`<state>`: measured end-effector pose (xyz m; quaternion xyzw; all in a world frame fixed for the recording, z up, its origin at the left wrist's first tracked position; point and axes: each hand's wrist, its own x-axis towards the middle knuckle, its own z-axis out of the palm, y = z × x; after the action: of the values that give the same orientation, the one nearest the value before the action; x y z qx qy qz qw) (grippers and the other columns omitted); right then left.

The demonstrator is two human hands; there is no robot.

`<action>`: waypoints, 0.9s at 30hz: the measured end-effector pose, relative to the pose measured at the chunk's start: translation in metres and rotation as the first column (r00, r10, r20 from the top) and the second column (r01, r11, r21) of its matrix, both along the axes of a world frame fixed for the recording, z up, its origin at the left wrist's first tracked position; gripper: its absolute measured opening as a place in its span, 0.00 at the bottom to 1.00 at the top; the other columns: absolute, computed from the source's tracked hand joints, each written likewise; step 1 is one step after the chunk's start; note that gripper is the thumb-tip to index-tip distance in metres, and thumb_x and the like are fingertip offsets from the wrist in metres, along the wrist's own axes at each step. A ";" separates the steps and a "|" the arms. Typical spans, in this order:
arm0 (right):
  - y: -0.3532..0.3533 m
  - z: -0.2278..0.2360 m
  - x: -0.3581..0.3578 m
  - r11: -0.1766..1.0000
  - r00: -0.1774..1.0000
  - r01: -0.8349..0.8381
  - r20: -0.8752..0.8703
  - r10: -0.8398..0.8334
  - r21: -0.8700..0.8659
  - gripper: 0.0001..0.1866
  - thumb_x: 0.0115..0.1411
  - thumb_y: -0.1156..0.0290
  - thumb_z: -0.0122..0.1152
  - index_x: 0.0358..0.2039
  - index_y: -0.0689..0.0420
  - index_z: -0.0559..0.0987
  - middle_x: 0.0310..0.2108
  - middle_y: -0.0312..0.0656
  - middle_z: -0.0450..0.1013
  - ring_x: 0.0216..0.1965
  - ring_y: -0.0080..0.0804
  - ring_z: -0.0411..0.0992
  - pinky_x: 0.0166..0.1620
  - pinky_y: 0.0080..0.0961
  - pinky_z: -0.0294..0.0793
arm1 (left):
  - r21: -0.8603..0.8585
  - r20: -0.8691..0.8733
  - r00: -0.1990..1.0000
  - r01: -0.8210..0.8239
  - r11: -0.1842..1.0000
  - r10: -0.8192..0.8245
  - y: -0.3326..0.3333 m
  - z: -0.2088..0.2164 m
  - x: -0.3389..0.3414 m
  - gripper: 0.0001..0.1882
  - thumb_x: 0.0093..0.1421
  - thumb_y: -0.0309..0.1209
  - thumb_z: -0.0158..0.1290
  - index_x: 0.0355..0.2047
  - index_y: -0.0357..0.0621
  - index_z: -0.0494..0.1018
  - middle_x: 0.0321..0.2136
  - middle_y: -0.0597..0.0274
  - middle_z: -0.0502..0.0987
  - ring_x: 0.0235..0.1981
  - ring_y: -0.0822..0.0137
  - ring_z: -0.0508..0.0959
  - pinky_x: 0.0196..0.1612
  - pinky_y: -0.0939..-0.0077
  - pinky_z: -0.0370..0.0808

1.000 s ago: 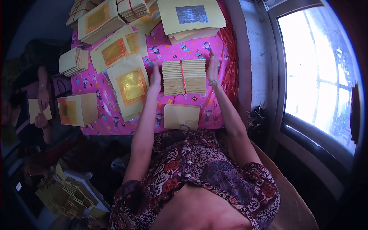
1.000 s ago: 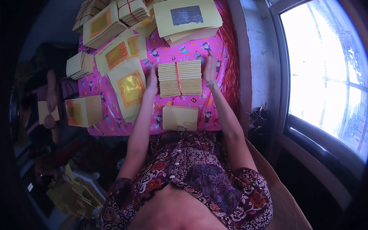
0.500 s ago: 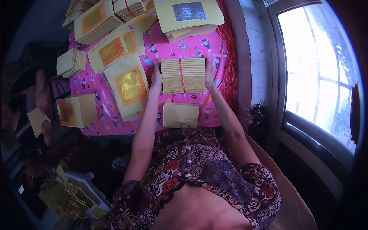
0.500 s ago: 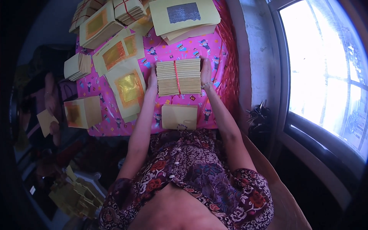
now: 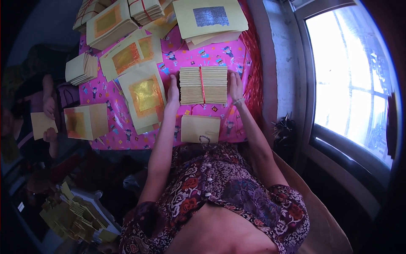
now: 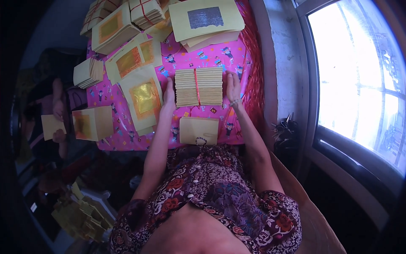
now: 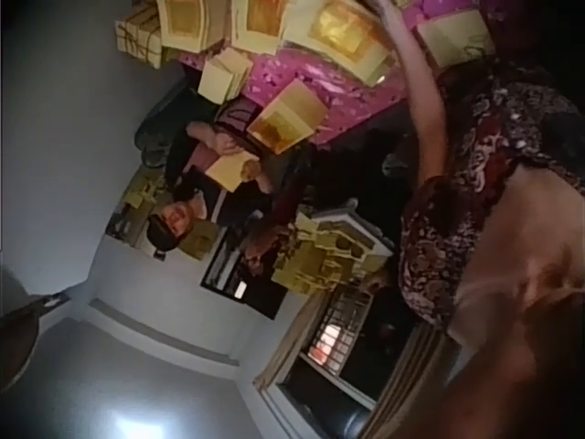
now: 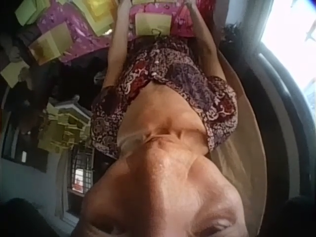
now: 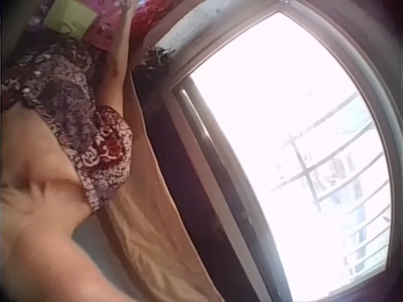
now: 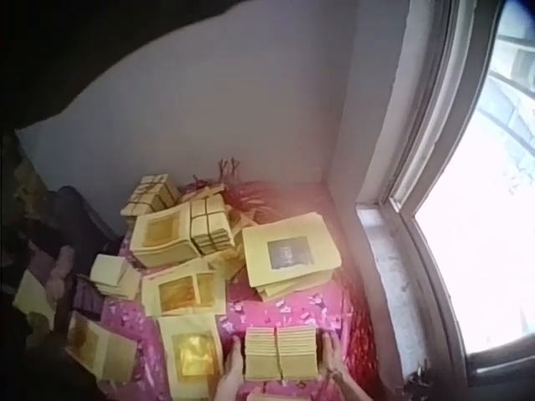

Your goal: Counting, stacking, and tying bundles of joss paper with red string.

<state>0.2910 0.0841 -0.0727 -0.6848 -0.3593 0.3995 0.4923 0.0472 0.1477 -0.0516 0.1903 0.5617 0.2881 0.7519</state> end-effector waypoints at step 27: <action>-0.023 0.030 -0.027 0.984 0.919 -0.178 -0.359 0.161 -0.013 0.34 0.66 0.48 0.32 0.65 0.56 0.45 0.65 0.41 0.45 0.65 0.33 0.43 0.64 0.27 0.40 | 0.330 -0.255 0.955 0.235 0.914 -0.153 -0.033 0.041 0.019 0.38 0.63 0.55 0.35 0.62 0.38 0.48 0.61 0.49 0.53 0.62 0.58 0.54 0.62 0.70 0.51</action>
<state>0.2644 0.0610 -0.0428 -0.5782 -0.3130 0.5661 0.4972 0.0664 0.1146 -0.0108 0.4098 0.5593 0.2856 0.6615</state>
